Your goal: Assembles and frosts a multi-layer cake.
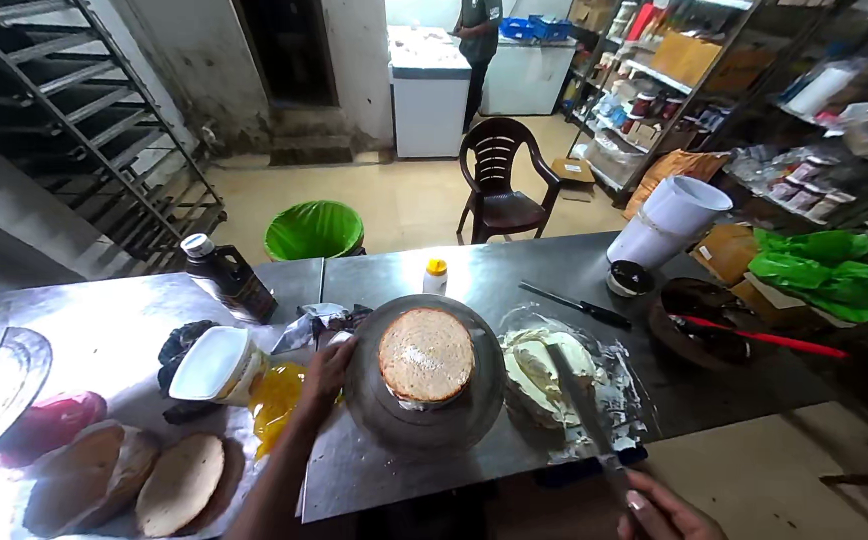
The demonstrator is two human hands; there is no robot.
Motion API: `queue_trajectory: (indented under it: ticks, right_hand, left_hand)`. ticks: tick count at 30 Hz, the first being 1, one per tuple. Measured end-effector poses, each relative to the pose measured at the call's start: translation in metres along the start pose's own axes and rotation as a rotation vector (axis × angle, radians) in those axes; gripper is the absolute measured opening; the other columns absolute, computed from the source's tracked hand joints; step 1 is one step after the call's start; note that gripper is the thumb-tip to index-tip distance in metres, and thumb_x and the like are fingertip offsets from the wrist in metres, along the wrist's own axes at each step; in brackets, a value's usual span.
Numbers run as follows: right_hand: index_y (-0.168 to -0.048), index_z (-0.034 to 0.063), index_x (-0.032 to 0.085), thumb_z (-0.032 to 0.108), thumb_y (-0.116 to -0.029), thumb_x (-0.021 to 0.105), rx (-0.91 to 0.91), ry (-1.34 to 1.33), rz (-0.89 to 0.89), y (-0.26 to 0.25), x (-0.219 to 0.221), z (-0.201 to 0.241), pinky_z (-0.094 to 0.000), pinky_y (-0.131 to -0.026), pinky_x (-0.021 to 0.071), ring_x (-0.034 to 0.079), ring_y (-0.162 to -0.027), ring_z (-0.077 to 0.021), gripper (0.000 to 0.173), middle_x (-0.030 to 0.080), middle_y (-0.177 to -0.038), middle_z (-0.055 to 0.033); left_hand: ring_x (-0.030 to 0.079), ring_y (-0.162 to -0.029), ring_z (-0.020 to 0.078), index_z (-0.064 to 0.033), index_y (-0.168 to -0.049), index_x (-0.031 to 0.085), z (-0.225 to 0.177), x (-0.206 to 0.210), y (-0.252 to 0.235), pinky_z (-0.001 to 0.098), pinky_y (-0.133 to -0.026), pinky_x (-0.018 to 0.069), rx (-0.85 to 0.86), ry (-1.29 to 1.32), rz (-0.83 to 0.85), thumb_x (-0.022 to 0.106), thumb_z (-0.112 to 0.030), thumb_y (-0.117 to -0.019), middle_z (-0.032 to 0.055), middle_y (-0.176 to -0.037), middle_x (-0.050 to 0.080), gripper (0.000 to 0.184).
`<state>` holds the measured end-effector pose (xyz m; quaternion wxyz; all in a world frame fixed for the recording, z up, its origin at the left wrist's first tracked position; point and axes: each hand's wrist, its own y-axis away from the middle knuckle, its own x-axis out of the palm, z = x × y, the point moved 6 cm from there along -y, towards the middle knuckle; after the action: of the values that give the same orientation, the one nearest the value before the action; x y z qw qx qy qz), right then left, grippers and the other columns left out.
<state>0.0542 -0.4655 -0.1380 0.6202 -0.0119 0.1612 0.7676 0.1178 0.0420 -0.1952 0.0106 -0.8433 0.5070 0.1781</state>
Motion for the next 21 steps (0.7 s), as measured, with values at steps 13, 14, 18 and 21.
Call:
queue_trajectory:
  ticks: [13, 14, 18, 21]
  right_hand:
    - [-0.132, -0.0045, 0.05, 0.003, -0.1054, 0.04, -0.193, -0.19, -0.053, -0.038, 0.045, 0.031, -0.037, -0.052, 0.062, 0.07, -0.06, -0.0215, 0.03, 0.071, -0.082, -0.011]
    - [-0.131, -0.0031, 0.05, 0.002, -0.1048, 0.039, -0.268, -0.255, -0.036, -0.04, 0.053, 0.036, -0.0372, -0.057, 0.0631, 0.071, -0.065, -0.0213, 0.028, 0.071, -0.084, -0.0098]
    - [-0.128, 0.0061, 0.05, -0.001, -0.1024, 0.048, -0.508, -0.344, 0.158, -0.046, 0.103, 0.067, -0.0382, -0.084, 0.0628, 0.074, -0.095, -0.022, 0.026, 0.075, -0.104, -0.0083]
    - [-0.122, -0.0023, 0.056, 0.001, -0.1, 0.056, -0.572, -0.2, 0.376, -0.042, 0.148, 0.095, -0.0392, -0.092, 0.0611, 0.073, -0.104, -0.0203, 0.022, 0.075, -0.112, -0.0104]
  left_hand:
    - [0.064, -0.124, 0.0227, -0.0059, -0.153, 0.043, -0.006, 0.166, 0.201, 0.0457, -0.107, 0.052, 0.174, 0.027, 0.86, 0.07, -0.039, -0.0971, 0.0129, -0.14, 0.062, 0.07]
    - [0.065, -0.122, 0.0226, -0.0041, -0.15, 0.047, -0.01, 0.164, 0.201, 0.0449, -0.106, 0.0527, 0.197, 0.066, 0.865, 0.069, -0.035, -0.0981, 0.0135, -0.137, 0.064, 0.065]
    - [0.068, -0.114, 0.0205, 0.0011, -0.146, 0.048, -0.044, 0.153, 0.21, 0.0429, -0.102, 0.0558, 0.254, 0.267, 0.877, 0.073, -0.024, -0.0955, 0.0133, -0.128, 0.068, 0.061]
    - [0.072, -0.095, 0.0118, 0.0061, -0.124, 0.062, -0.064, 0.13, 0.205, 0.0364, -0.09, 0.0601, 0.242, 0.322, 0.705, 0.067, -0.017, -0.0985, 0.008, -0.105, 0.074, 0.035]
